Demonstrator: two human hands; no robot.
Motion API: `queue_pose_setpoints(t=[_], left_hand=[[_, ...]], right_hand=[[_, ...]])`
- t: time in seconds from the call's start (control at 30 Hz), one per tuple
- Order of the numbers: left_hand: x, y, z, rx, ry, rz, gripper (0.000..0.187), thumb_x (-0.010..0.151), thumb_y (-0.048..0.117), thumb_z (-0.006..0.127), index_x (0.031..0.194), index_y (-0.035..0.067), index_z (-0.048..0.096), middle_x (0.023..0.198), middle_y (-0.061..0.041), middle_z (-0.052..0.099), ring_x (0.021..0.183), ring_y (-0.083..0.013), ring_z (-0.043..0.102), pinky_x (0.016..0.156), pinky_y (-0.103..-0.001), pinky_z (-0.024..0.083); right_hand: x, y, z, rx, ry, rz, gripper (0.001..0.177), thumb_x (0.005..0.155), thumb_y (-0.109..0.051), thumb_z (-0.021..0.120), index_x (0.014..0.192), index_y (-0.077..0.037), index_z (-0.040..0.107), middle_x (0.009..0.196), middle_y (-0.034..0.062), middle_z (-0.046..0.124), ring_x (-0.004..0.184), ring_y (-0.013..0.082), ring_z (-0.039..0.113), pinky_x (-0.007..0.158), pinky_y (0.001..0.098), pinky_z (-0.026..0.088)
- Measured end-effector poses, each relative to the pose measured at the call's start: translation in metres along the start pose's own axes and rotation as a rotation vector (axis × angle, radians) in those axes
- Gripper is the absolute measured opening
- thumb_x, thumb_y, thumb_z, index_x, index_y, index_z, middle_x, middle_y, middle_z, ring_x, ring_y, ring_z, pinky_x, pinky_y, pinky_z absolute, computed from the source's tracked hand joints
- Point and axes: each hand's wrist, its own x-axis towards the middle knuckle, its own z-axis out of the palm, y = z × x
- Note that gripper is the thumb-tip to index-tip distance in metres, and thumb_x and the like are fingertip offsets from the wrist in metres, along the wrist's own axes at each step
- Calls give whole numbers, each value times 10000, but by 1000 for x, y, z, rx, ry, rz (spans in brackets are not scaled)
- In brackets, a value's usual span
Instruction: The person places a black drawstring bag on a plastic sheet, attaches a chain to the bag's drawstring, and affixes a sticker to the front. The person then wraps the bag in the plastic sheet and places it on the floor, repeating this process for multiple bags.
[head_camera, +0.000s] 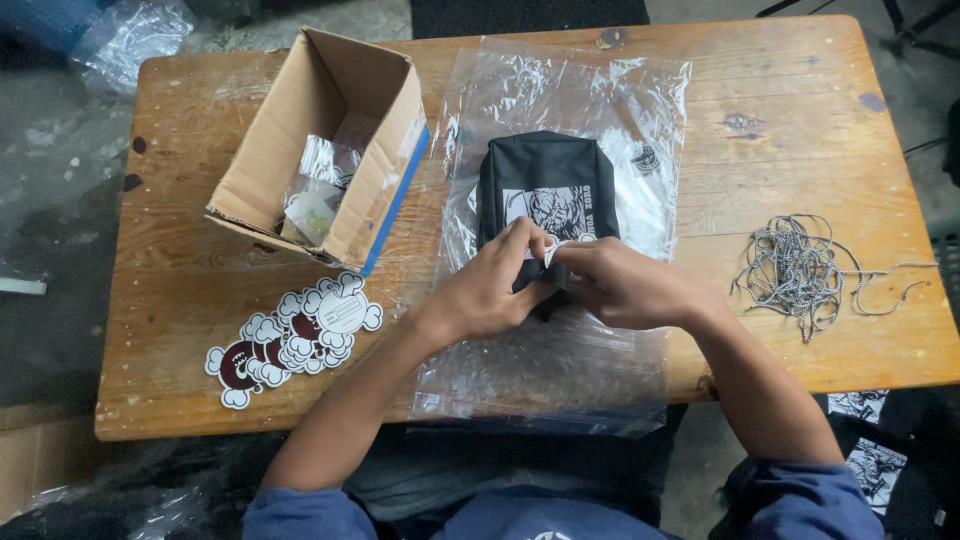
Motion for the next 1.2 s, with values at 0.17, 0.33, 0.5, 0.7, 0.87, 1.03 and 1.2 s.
queue_pose_setpoints(t=[0.17,0.33,0.5,0.7,0.87,1.03,1.2], left_hand=[[2,2,4,19,-12,-38,240,930,122,619,1068,91,424,1119,-228,597,1142,-473,619,972,-575,493],[1,-8,14,28,80,11,215,887,6,555,1039,117,449,997,-131,565,1044,-410,634,931,-521,506],[2,-23,23,80,133,45,220,886,-44,553,1020,112,474,937,-113,549,987,-380,637,881,-469,524],[0,-13,30,111,162,69,194,866,-76,483,963,91,500,876,-109,527,946,-398,630,848,-439,535],[0,-6,21,125,165,85,208,810,-75,545,926,94,513,856,-96,530,904,-393,637,825,-430,539],[1,-6,17,300,204,140,221,755,-28,651,855,116,517,844,-62,520,883,-341,640,809,-414,544],[-4,38,-4,151,-126,15,275,839,-2,640,1110,41,620,935,-160,645,915,-345,672,870,-450,554]], right_hand=[[2,-6,-2,59,-66,-106,91,824,42,613,800,-44,635,739,75,589,659,262,628,586,387,477],[1,-5,-7,196,-143,-42,93,850,-22,681,770,-60,708,701,48,612,611,184,618,554,368,470],[2,-9,-16,211,-299,3,148,878,-108,703,732,-94,727,645,24,630,579,129,581,517,330,468],[6,-29,-31,190,-434,-117,266,938,-187,701,709,-73,627,608,54,592,615,131,589,518,329,472],[5,-34,-29,190,-417,-48,253,927,-180,693,709,-67,630,620,34,598,648,114,578,534,346,475],[-1,11,-16,167,-340,28,164,893,-100,659,742,-37,659,634,64,616,686,118,633,557,354,493],[7,-18,-22,66,-241,222,116,852,-14,609,785,-37,702,622,72,606,593,189,553,566,348,449]])
